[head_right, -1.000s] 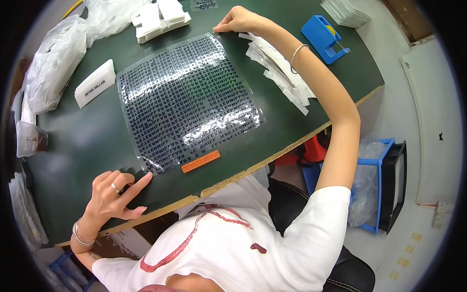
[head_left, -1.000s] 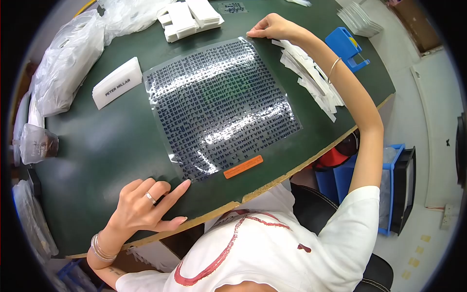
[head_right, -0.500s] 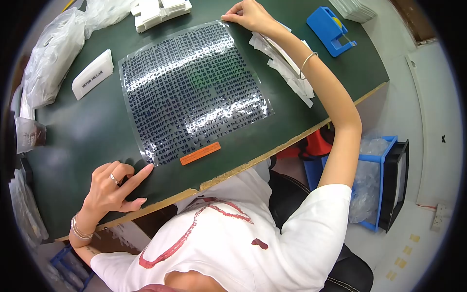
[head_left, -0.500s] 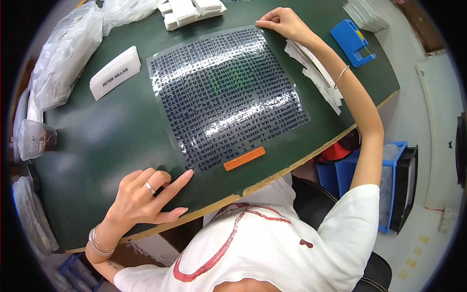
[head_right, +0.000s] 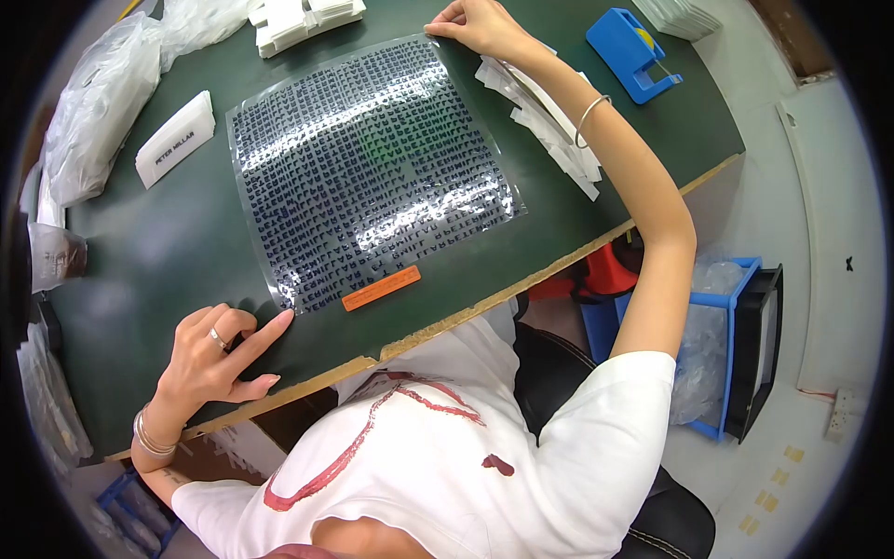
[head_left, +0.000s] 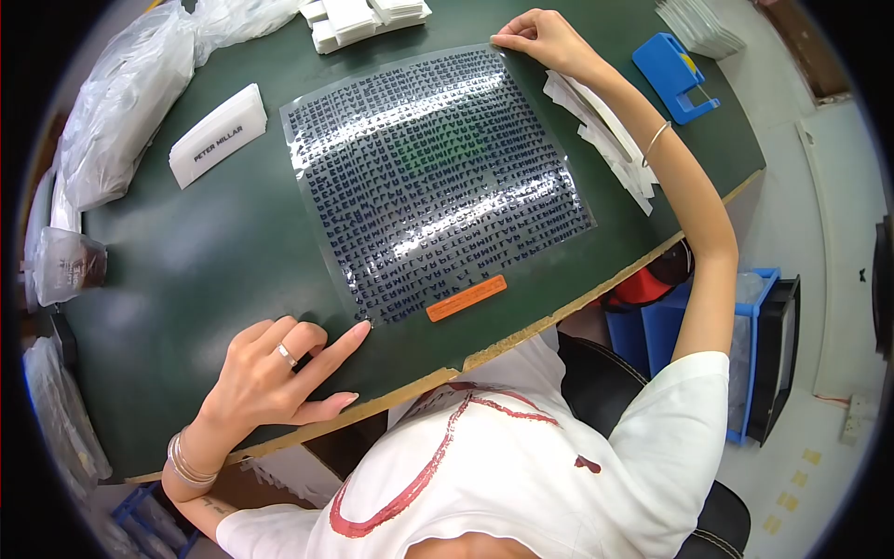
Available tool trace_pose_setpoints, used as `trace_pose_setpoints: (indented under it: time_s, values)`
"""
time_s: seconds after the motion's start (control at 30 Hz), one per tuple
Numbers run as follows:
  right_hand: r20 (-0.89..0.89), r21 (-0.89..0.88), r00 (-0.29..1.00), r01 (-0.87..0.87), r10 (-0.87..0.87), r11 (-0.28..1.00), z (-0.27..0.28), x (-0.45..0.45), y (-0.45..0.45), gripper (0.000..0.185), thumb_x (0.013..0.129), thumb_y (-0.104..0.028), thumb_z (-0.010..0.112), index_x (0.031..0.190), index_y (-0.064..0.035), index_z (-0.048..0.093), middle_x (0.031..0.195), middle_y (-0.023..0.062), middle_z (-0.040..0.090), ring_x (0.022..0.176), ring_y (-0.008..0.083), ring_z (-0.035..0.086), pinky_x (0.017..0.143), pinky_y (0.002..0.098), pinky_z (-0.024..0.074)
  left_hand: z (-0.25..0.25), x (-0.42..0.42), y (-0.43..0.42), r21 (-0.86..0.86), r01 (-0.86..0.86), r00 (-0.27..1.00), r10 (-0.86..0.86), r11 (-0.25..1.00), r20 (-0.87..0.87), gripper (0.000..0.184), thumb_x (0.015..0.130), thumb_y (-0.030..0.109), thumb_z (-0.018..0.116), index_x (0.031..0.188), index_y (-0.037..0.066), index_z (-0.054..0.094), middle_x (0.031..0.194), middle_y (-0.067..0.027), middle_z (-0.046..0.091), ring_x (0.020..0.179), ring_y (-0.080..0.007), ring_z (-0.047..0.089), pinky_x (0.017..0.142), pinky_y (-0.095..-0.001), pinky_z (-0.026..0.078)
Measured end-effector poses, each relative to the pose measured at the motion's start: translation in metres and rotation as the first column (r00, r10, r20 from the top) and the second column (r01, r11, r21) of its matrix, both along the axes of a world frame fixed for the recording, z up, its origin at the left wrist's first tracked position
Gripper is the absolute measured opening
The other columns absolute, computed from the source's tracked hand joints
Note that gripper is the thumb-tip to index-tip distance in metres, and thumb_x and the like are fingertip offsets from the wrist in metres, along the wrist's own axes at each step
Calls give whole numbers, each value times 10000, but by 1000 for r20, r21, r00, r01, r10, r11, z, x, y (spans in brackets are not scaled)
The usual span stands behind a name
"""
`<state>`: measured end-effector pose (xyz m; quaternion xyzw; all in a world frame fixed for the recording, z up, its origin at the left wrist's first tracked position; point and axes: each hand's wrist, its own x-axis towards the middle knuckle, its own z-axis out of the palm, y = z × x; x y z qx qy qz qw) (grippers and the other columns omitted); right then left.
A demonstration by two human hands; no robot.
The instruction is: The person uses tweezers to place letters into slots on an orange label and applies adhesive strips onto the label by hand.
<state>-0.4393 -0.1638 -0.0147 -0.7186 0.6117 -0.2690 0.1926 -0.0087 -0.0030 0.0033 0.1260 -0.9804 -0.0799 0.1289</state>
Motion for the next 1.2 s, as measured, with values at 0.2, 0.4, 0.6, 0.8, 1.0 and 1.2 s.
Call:
trace_pose_setpoints:
  time_s: [0.2,0.4,0.6,0.8,1.0,1.2]
  values:
    - [-78,57,996,48,-44,997,4,4,5,289,857,-226,690,899,60,707,780,161,696,696,160,651,632,315,512,-2,0,1,-17,0,1000,0,1000,-1,498,821,406,646,1203,87,671,761,-24,422,597,-153,435,490,-285,394]
    - [-218,-355,971,-169,94,919,-2,-6,15,204,914,-131,599,1076,-31,672,1019,96,668,920,198,638,821,322,498,0,0,1,-15,2,1000,-2,1000,14,495,836,416,632,1200,83,670,784,-33,412,603,-163,439,505,-297,402]
    - [-656,-316,751,-361,73,877,-2,-11,34,390,901,31,497,1231,-127,632,1238,30,603,1127,244,569,1037,359,414,2,1,1,-29,20,999,-20,999,34,531,813,413,664,1221,74,654,802,-32,408,620,-158,441,517,-288,411]
    - [-651,-278,756,-327,74,903,-1,-6,40,394,856,45,524,1185,-124,656,1233,42,609,1128,246,571,1045,371,401,1,0,3,-12,15,999,-14,1000,31,545,794,419,671,1199,55,660,805,-44,407,619,-177,444,536,-307,416]
    - [-601,-446,793,-233,-97,864,49,-27,76,293,900,-37,536,1171,-79,638,1227,81,607,1113,276,575,1011,367,416,1,0,2,-2,18,999,-18,1000,43,547,783,417,674,1181,43,663,803,-53,413,623,-189,452,544,-319,420]
    - [-625,-522,491,315,-607,793,84,-178,133,436,986,-397,471,1179,-36,620,1205,150,615,1105,312,582,953,368,453,3,0,2,-29,46,997,-45,999,55,585,783,402,695,1242,44,632,814,-35,390,634,-158,439,538,-284,417]
